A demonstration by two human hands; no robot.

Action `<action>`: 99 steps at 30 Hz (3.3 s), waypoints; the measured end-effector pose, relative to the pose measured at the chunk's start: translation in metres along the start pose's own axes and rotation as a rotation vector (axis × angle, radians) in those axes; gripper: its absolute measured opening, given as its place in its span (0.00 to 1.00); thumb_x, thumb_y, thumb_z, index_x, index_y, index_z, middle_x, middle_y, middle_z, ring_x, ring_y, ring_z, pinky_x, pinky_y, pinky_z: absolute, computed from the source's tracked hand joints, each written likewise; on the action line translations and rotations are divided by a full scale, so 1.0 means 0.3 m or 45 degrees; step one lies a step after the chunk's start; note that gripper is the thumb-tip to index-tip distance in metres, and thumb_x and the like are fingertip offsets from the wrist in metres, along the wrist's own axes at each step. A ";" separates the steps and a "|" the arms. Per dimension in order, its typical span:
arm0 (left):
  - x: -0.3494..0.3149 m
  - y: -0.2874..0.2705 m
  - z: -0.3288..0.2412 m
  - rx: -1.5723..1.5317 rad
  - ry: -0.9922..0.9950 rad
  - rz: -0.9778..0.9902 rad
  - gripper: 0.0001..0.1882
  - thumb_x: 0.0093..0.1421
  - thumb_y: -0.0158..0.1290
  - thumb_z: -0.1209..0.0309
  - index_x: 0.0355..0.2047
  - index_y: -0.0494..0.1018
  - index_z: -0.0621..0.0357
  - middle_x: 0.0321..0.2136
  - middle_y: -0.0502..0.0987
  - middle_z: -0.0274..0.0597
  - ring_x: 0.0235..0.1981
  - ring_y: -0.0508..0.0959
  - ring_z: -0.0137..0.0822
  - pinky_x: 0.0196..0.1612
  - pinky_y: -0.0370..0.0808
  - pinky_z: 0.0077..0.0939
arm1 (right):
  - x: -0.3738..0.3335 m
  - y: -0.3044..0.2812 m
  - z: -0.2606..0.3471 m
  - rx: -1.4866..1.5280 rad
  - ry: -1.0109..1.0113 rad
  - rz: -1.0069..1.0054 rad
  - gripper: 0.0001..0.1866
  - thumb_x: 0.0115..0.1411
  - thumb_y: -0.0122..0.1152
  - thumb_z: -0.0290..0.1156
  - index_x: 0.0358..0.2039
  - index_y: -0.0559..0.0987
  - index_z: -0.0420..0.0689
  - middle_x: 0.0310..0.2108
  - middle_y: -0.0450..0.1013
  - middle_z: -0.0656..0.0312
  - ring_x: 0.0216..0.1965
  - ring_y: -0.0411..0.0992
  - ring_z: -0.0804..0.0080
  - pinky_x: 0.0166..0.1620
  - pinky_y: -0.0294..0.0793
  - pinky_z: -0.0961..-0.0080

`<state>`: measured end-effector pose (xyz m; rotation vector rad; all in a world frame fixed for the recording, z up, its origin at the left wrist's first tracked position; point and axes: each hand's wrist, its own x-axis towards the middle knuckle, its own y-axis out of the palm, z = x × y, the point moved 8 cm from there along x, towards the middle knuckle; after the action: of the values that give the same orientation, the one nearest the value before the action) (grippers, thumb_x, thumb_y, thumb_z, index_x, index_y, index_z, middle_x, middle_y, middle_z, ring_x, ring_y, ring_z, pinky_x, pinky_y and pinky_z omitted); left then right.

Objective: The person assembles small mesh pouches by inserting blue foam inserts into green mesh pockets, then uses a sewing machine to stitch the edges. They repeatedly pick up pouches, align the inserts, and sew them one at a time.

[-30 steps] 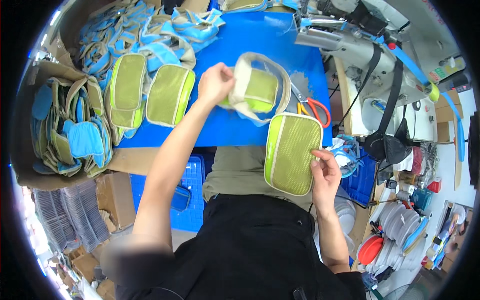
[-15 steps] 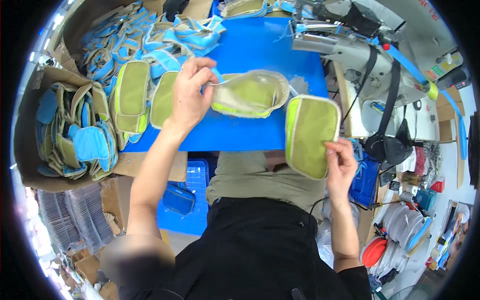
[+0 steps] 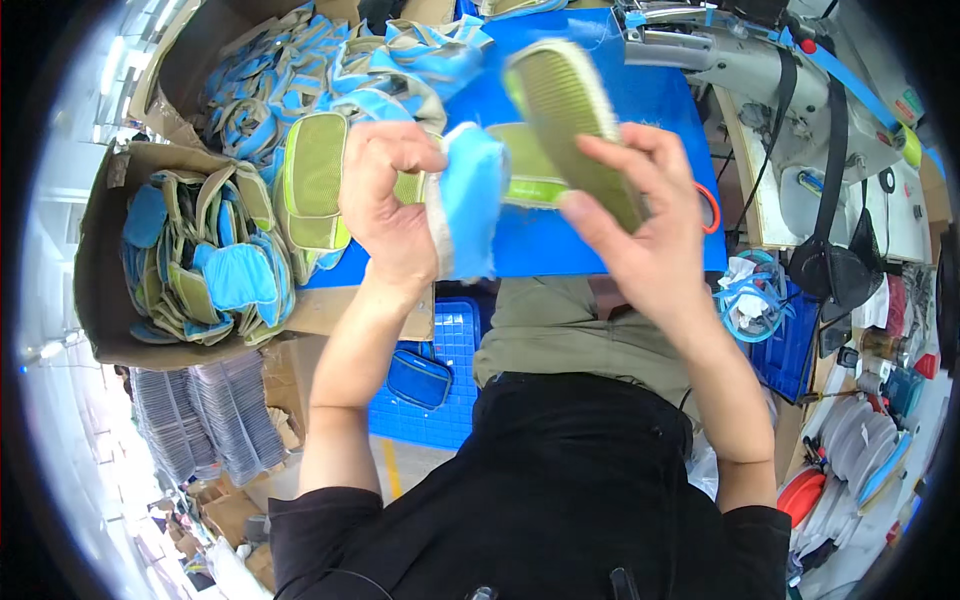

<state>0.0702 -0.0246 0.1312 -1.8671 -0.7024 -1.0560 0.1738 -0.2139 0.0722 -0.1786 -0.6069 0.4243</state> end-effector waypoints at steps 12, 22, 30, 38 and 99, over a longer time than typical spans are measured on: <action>-0.222 0.139 0.071 -0.197 -0.632 0.074 0.14 0.53 0.68 0.78 0.30 0.71 0.57 0.28 0.74 0.31 0.27 0.69 0.20 0.29 0.66 0.15 | -0.097 0.070 -0.090 0.084 0.187 -0.036 0.23 0.51 0.80 0.38 0.45 0.84 0.39 0.47 0.70 0.54 0.49 0.72 0.63 0.52 0.73 0.70; -0.236 0.185 -0.023 -0.075 -0.272 0.004 0.14 0.46 0.67 0.81 0.27 0.71 0.55 0.27 0.76 0.38 0.27 0.74 0.34 0.29 0.72 0.28 | -0.105 0.090 -0.111 0.192 0.287 -0.072 0.17 0.52 0.79 0.33 0.39 0.86 0.38 0.43 0.73 0.56 0.44 0.74 0.68 0.46 0.73 0.73; -0.521 0.309 -0.017 -1.527 -1.619 -0.133 0.13 0.65 0.58 0.73 0.48 0.71 0.60 0.48 0.78 0.40 0.47 0.78 0.30 0.52 0.75 0.30 | -0.184 0.087 -0.145 0.145 0.317 -0.122 0.09 0.54 0.74 0.27 0.33 0.86 0.37 0.39 0.75 0.56 0.40 0.75 0.69 0.43 0.73 0.76; -0.540 0.227 0.033 -1.801 -1.673 -0.285 0.22 0.67 0.57 0.67 0.59 0.69 0.61 0.50 0.80 0.42 0.53 0.79 0.35 0.60 0.74 0.36 | -0.207 0.001 -0.262 0.194 0.379 -0.238 0.07 0.59 0.72 0.29 0.36 0.88 0.41 0.40 0.77 0.58 0.45 0.73 0.70 0.52 0.71 0.74; -0.449 -0.071 0.290 -1.011 -1.195 -0.651 0.18 0.67 0.59 0.74 0.57 0.75 0.64 0.59 0.77 0.49 0.58 0.79 0.41 0.62 0.75 0.37 | -0.342 0.052 -0.050 -0.158 0.049 0.528 0.05 0.51 0.72 0.24 0.28 0.82 0.42 0.37 0.80 0.56 0.37 0.77 0.58 0.41 0.70 0.66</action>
<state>0.0225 0.0540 -0.0020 -3.0315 -1.5072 -0.7449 0.1014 -0.2451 0.0030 -0.4346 -0.5583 0.7825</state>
